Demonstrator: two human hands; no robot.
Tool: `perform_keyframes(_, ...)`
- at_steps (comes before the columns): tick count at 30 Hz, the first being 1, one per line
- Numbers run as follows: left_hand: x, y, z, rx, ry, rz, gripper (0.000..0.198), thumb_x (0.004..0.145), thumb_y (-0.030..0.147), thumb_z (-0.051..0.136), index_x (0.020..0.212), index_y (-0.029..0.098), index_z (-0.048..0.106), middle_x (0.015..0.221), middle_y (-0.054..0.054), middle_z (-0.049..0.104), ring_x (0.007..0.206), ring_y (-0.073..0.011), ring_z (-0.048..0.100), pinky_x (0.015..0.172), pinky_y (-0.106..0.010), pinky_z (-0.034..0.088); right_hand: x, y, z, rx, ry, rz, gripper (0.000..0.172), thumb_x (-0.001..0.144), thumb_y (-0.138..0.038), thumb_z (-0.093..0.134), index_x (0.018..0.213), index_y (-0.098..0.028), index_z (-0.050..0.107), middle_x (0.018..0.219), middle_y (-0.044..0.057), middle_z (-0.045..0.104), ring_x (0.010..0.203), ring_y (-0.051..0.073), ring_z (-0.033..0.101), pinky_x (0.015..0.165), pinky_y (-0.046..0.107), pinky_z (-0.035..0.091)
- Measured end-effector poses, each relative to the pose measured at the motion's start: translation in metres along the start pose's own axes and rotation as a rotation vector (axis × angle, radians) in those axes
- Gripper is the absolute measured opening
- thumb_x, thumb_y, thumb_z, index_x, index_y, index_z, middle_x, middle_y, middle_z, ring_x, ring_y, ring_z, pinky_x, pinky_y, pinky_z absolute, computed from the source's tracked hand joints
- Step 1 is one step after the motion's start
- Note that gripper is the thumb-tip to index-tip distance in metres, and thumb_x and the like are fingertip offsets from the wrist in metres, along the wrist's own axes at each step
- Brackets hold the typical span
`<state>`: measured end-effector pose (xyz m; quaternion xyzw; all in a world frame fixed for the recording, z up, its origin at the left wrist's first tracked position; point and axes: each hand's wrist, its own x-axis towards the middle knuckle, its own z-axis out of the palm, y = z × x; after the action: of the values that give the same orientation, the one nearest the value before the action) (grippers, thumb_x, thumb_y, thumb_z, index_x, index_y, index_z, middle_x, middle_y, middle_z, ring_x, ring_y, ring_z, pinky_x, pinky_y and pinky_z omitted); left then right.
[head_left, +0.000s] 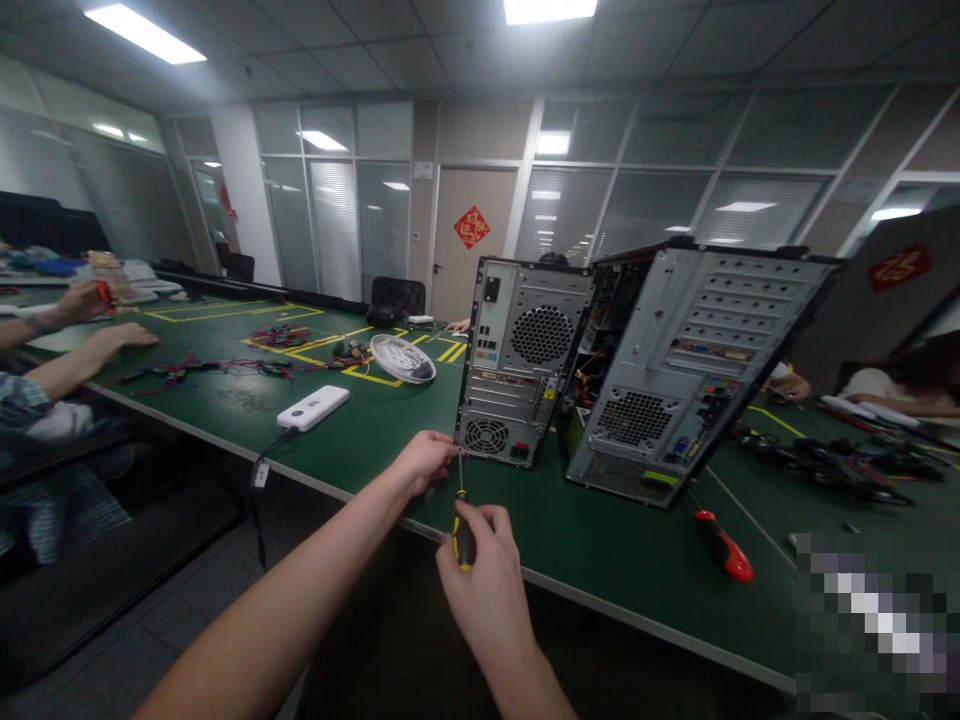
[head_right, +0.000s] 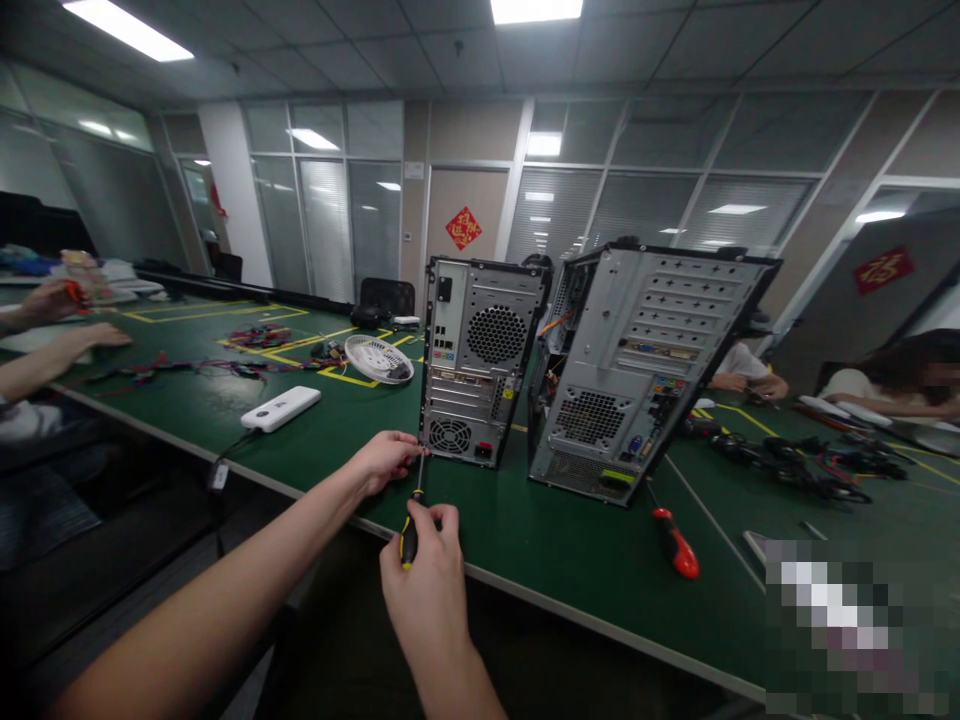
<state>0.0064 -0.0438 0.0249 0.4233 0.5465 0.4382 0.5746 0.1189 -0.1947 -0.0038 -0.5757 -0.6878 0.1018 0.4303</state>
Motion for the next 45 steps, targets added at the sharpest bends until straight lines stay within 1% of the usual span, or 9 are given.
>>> perform_keyframes(5, -0.0020, 0.0025, -0.0002, -0.023, 0.001, -0.003, 0.011, 0.076, 0.007, 0.068, 0.076, 0.014, 0.060, 0.055, 0.005, 0.050, 0.039, -0.0053, 0.037, 0.042, -0.020, 0.029, 0.0012, -0.0007, 0.0012, 0.005, 0.019, -0.010, 0.039, 0.083, -0.016, 0.059, 0.121, -0.016, 0.068, 0.105, 0.008, 0.058, 0.093, 0.021, 0.067, 0.087, 0.032, 0.055)
perform_keyframes(10, -0.0038, 0.0038, 0.0000, -0.054, 0.017, 0.000, 0.013, 0.075, 0.005, 0.069, 0.074, 0.014, 0.059, 0.057, 0.004, 0.050, 0.043, -0.0061, 0.040, 0.042, -0.020, 0.031, 0.0028, -0.0016, 0.0013, 0.000, 0.014, -0.008, 0.039, 0.084, -0.016, 0.059, 0.121, -0.015, 0.068, 0.106, 0.009, 0.057, 0.094, 0.022, 0.066, 0.089, 0.034, 0.054)
perform_keyframes(15, -0.0020, 0.0031, -0.0003, -0.082, 0.010, 0.009, 0.020, 0.067, 0.009, 0.079, 0.071, 0.014, 0.060, 0.055, 0.005, 0.048, 0.045, -0.0059, 0.039, 0.043, -0.020, 0.030, 0.0031, -0.0022, 0.0010, -0.010, 0.006, -0.003, 0.038, 0.085, -0.017, 0.058, 0.122, -0.015, 0.067, 0.107, 0.009, 0.057, 0.094, 0.022, 0.066, 0.088, 0.034, 0.055)
perform_keyframes(19, -0.0012, 0.0037, -0.0008, -0.096, -0.001, 0.007, 0.026, 0.061, 0.013, 0.085, 0.068, 0.013, 0.060, 0.052, 0.007, 0.044, 0.044, -0.0051, 0.036, 0.042, -0.019, 0.026, 0.0037, -0.0027, 0.0010, -0.015, -0.001, -0.001, 0.038, 0.085, -0.018, 0.058, 0.122, -0.016, 0.067, 0.108, 0.009, 0.057, 0.096, 0.022, 0.066, 0.088, 0.034, 0.055)
perform_keyframes(25, -0.0006, 0.0033, -0.0014, -0.106, -0.021, 0.006, 0.017, 0.064, 0.011, 0.079, 0.066, 0.012, 0.062, 0.050, 0.006, 0.042, 0.043, -0.0046, 0.033, 0.042, -0.019, 0.023, 0.0054, -0.0022, 0.0025, -0.008, 0.010, -0.007, 0.038, 0.085, -0.017, 0.058, 0.122, -0.015, 0.067, 0.107, 0.009, 0.057, 0.095, 0.022, 0.066, 0.088, 0.034, 0.055)
perform_keyframes(31, 0.0030, 0.0011, -0.0025, -0.118, -0.017, 0.001, 0.019, 0.060, 0.011, 0.080, 0.065, 0.012, 0.062, 0.052, 0.005, 0.045, 0.045, -0.0050, 0.035, 0.043, -0.020, 0.023, 0.0059, -0.0027, 0.0025, 0.007, 0.033, -0.012, 0.037, 0.083, -0.016, 0.059, 0.119, -0.016, 0.068, 0.105, 0.008, 0.058, 0.093, 0.021, 0.066, 0.088, 0.034, 0.055)
perform_keyframes(35, 0.0047, -0.0002, -0.0035, -0.127, -0.046, 0.001, 0.012, 0.062, 0.012, 0.076, 0.066, 0.010, 0.064, 0.056, 0.002, 0.052, 0.045, -0.0046, 0.034, 0.044, -0.020, 0.022, 0.0065, -0.0031, 0.0024, 0.005, 0.020, -0.004, 0.038, 0.083, -0.016, 0.059, 0.120, -0.016, 0.068, 0.105, 0.008, 0.058, 0.093, 0.021, 0.065, 0.089, 0.033, 0.054)
perform_keyframes(40, 0.0054, -0.0012, -0.0041, -0.160, -0.048, -0.007, 0.003, 0.068, 0.011, 0.068, 0.070, 0.008, 0.067, 0.058, -0.001, 0.057, 0.045, -0.0047, 0.035, 0.043, -0.018, 0.024, 0.0071, -0.0032, 0.0030, 0.015, 0.015, 0.001, 0.038, 0.084, -0.017, 0.059, 0.121, -0.015, 0.067, 0.106, 0.008, 0.057, 0.096, 0.022, 0.065, 0.092, 0.034, 0.053)
perform_keyframes(45, -0.0001, 0.0021, -0.0047, -0.206, -0.036, -0.029, 0.006, 0.073, 0.005, 0.062, 0.070, 0.006, 0.067, 0.063, -0.004, 0.060, 0.046, -0.0041, 0.039, 0.042, -0.017, 0.028, 0.0083, -0.0041, 0.0033, 0.024, 0.020, -0.001, 0.038, 0.084, -0.016, 0.059, 0.121, -0.015, 0.068, 0.106, 0.009, 0.058, 0.097, 0.022, 0.065, 0.090, 0.034, 0.054)
